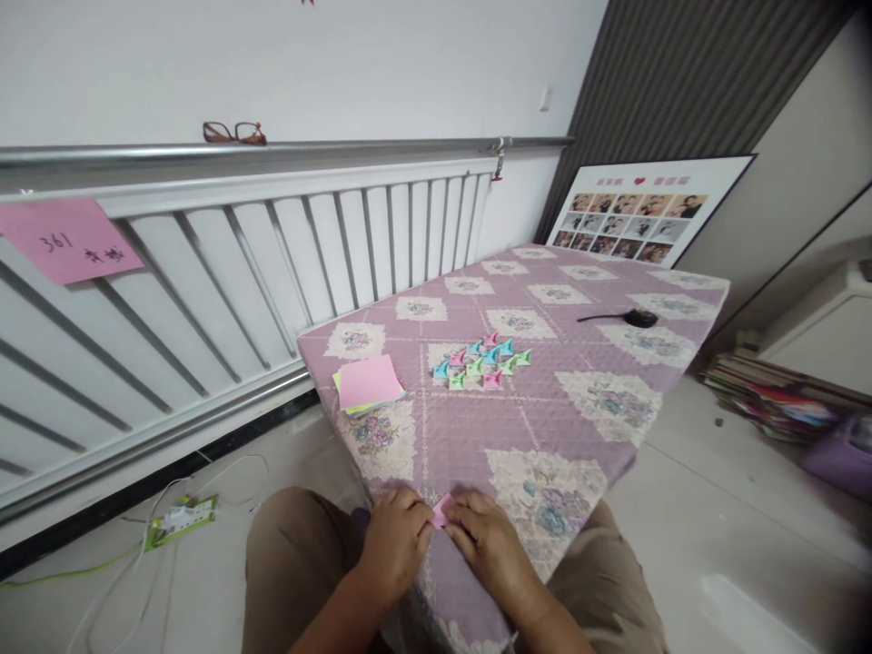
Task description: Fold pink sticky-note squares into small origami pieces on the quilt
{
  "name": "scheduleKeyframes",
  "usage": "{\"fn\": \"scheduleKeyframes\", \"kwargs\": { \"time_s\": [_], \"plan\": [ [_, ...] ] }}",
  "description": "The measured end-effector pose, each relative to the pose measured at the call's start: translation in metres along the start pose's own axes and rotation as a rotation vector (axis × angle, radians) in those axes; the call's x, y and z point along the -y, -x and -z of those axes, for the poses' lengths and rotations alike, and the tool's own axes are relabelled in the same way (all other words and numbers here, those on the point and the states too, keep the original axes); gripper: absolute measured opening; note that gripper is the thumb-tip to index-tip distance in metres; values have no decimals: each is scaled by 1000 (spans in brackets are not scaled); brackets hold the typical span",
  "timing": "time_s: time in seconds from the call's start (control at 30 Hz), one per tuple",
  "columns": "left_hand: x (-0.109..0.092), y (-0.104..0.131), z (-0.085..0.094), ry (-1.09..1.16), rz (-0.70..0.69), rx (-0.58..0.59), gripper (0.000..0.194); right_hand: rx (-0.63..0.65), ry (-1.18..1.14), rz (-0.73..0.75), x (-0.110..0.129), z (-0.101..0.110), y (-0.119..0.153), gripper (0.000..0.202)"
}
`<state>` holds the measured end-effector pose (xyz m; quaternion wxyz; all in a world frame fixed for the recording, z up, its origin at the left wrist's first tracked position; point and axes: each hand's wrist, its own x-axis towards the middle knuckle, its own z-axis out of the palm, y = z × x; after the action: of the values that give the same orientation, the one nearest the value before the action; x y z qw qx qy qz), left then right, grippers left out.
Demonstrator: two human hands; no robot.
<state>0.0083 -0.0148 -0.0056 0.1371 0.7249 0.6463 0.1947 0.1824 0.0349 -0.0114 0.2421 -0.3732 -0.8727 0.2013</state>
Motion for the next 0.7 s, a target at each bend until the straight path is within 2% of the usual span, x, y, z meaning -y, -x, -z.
{"fn": "scheduleKeyframes", "kwargs": {
  "time_s": [0.23,0.37,0.43,0.53,0.6,0.7],
  "plan": [
    [-5,-1,-1,-37,-35,-69,19,-27,315,77,3,-7,2,18],
    [-17,-3,5,-111,-78,-108,17,-13,465,32,15,0,-2,11],
    [-24,-5,9,-91,-98,-165,18,-13,490,3,22,7,-6,9],
    [-34,-6,11,78,-68,-324,15,-47,452,-16,26,19,-10,12],
    [-39,-7,7,246,13,-441,23,-95,390,-34,26,24,-12,13],
    [-48,-9,-3,445,157,-502,25,-207,257,-81,25,29,-14,21]
  ]
}}
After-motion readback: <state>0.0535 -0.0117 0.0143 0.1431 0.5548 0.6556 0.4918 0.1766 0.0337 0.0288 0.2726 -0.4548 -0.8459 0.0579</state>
